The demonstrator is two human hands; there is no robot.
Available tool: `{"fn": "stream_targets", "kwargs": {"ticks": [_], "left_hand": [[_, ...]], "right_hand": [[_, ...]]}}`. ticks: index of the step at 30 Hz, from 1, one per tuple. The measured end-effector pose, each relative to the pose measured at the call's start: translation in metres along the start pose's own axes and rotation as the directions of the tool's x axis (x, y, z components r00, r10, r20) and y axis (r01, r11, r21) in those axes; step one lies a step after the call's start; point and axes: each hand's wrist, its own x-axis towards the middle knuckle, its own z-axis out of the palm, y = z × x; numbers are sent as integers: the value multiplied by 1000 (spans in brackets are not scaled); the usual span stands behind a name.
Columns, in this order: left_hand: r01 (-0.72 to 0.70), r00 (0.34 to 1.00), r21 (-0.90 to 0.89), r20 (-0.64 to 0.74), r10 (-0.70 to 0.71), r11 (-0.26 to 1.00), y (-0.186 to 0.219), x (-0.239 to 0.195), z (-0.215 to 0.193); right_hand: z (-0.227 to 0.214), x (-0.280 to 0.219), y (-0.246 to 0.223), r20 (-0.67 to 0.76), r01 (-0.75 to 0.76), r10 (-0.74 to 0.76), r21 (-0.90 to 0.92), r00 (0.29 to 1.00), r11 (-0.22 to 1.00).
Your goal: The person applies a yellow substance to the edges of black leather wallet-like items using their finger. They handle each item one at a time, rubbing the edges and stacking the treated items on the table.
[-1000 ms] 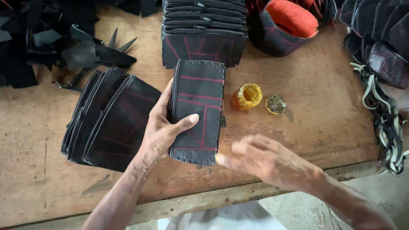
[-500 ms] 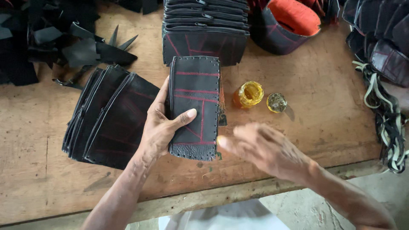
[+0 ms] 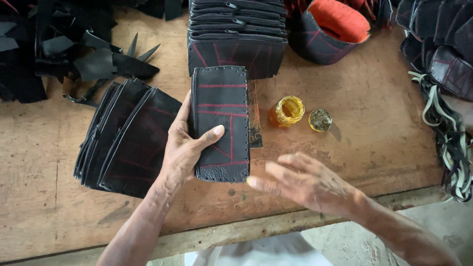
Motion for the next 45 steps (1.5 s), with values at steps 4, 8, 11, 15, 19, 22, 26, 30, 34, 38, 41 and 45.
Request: {"fn": "stream_targets", "kwargs": {"ticks": [4,8,11,15,19,22,26,30,34,38,41,45], "left_hand": [[-24,999,87,-37,28,996,-9,0,-7],[66,989,-190,-116,-89,980,-19,2,-15],[112,990,-385,-38,-137,916,-16,0,-22],[167,981,-337,147,-124,927,-13,0,-20],[206,899,-528,434,54,824,-16,0,-14],[156,913,-495,402,66,855,-21,2,-10],[-10,944,-336,307,119,942,-15,-4,-11],[-439,833,131,431,348,889,0,-1,-13],[-577,771,341,526,358,742,14,-11,-2],[-609,761,410,544,354,679,18,-15,6],[-589,781,379,494,382,714,19,-16,5],[-576,784,324,479,394,750,20,-23,2]], "right_hand": [[-23,0,0,-52,-82,83,29,995,996],[-62,2,34,-114,-384,381,0,917,923],[-73,9,59,-52,-446,444,-27,894,895],[-69,19,78,37,-455,456,-39,889,890],[-60,32,90,120,-460,460,-32,880,887],[-54,42,97,212,-462,455,-18,865,887],[-57,37,94,149,-459,451,24,880,888],[-68,13,79,-82,-456,454,-5,887,890],[-70,-1,70,-101,-449,447,9,889,894],[-79,-20,59,-415,-558,516,23,749,829],[-71,-30,40,-456,-541,607,282,651,792],[-46,-21,27,-63,-335,611,790,789,514]]}}
